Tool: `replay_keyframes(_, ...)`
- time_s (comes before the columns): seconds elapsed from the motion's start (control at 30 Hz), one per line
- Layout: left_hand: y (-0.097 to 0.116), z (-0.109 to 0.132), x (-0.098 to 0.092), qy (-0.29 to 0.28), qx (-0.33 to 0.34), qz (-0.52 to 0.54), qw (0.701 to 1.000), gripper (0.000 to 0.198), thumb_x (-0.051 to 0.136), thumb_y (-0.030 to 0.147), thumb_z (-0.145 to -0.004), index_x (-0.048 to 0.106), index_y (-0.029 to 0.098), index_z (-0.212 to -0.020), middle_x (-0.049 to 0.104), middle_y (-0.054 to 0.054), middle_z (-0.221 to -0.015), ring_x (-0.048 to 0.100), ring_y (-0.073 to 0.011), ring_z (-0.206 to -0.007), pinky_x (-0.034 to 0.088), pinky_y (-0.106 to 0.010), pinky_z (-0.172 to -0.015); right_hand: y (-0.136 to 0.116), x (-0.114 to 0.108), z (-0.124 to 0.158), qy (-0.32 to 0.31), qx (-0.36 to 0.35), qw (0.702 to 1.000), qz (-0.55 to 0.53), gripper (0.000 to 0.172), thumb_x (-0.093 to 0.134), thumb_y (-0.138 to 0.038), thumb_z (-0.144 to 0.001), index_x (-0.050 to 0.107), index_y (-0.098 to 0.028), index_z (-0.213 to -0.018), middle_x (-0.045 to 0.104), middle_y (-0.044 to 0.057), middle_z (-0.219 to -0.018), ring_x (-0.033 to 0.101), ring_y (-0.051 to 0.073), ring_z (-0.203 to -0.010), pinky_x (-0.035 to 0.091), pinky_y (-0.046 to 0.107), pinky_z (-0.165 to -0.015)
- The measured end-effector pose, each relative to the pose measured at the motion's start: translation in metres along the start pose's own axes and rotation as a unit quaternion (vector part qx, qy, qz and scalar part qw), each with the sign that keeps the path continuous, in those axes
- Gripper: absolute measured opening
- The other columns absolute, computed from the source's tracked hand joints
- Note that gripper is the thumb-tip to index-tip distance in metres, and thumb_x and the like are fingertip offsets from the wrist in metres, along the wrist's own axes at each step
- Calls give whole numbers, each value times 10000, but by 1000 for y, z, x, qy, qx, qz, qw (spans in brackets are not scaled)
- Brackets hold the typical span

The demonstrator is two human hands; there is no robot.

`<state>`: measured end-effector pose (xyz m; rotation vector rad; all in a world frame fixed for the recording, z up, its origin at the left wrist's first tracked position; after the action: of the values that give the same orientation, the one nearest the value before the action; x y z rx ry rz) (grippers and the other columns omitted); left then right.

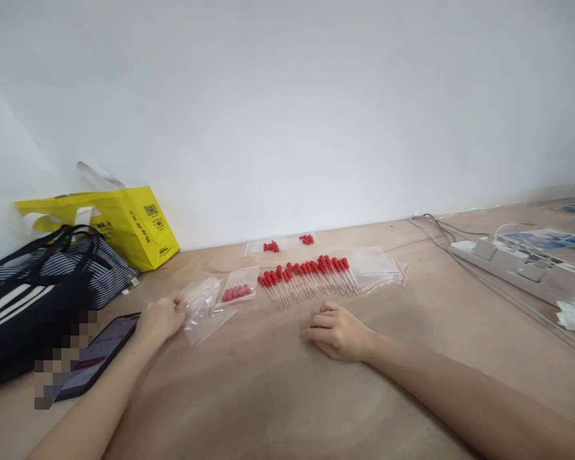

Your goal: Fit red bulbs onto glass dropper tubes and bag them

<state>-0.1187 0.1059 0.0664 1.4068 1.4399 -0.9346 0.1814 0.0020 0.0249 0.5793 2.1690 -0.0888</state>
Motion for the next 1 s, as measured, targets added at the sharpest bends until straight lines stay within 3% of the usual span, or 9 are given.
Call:
replay_keyframes(0.13, 21, 21, -29, 23, 61, 12, 998, 229, 328, 313, -770, 512, 179, -796, 609, -57, -991, 554, -227, -925, 415, -300, -787, 6, -2, -1, 23, 32, 999, -5, 205, 388, -118, -782, 584, -177, -776, 546, 2, -647, 440, 96, -569, 306, 265, -654)
replay_keyframes(0.23, 47, 34, -66, 95, 134, 77, 983, 248, 336, 363, -778, 510, 191, -815, 625, -27, -967, 560, -187, -895, 410, -266, -801, 15, -8, -2, 52, 91, 994, -38, 182, 417, -153, -794, 597, -177, -808, 562, 4, -645, 470, 104, -596, 299, 272, -650)
replay_keyframes(0.33, 85, 38, -82, 54, 225, 157, 960, 248, 348, 381, -813, 522, 205, -805, 617, 8, -1024, 542, -165, -934, 402, -248, -827, 27, -12, -1, 71, 182, 974, -112, 164, 444, -230, -827, 600, -180, -823, 601, 8, -706, 510, 109, -672, 297, 269, -668)
replay_keyframes(0.4, 120, 41, -77, -5, 296, 171, 940, 259, 360, 383, -811, 557, 218, -841, 621, 6, -1027, 539, -175, -954, 405, -260, -839, 36, -10, 2, 62, 247, 955, -152, 213, 431, -296, -851, 603, -182, -801, 612, 3, -717, 515, 109, -687, 293, 276, -686)
replay_keyframes(0.53, 191, 61, -27, -161, 418, 153, 881, 265, 338, 273, -837, 592, 213, -882, 618, -18, -1025, 551, -163, -937, 412, -275, -848, 41, 2, 6, -16, 309, 934, -177, 337, 406, -389, -859, 604, -184, -680, 573, -25, -583, 490, 111, -647, 272, 296, -702)
replay_keyframes(0.63, 219, 82, 8, -167, 474, 123, 856, 240, 382, 253, -831, 617, 207, -820, 595, -40, -1079, 519, -193, -1006, 385, -336, -902, 39, 7, 6, -52, 303, 934, -181, 230, 503, -379, -806, 632, -209, -720, 603, -24, -633, 500, 123, -690, 259, 307, -715)
replay_keyframes(0.73, 209, 91, 21, -116, 406, 173, 890, 264, 372, 300, -855, 570, 212, -1005, 532, -57, -1174, 446, -199, -1117, 356, -370, -957, 41, 9, 9, -56, 310, 933, -176, 154, 545, -336, -778, 647, -223, -753, 623, -12, -698, 509, 130, -717, 269, 313, -720)
replay_keyframes(0.87, 190, 116, 38, -183, 369, 178, 894, 690, 470, 508, -769, 241, 178, -1330, 288, -118, -1379, 240, -269, -1266, 256, -463, -1023, 42, 9, 11, -56, 301, 932, -194, 112, 573, -288, -758, 647, -210, -730, 599, -10, -683, 508, 127, -712, 313, 315, -732)
replay_keyframes(1.0, 186, 125, 41, -212, 361, 172, 892, 755, 450, 552, -762, 154, 198, -1359, 201, -108, -1409, 175, -278, -1286, 171, -491, -1047, 28, 4, 10, -69, 209, 944, -245, 93, 581, -241, -757, 657, -201, -791, 575, 8, -727, 506, 120, -739, 364, 283, -715)
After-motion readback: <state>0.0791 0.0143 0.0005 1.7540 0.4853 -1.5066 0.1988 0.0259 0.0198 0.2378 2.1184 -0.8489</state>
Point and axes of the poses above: each hand's wrist, its own z-axis away from the middle knuckle, its own x-axis out of the palm, y = z × x, the point moved 9 cm from there along -z, towards the middle knuckle
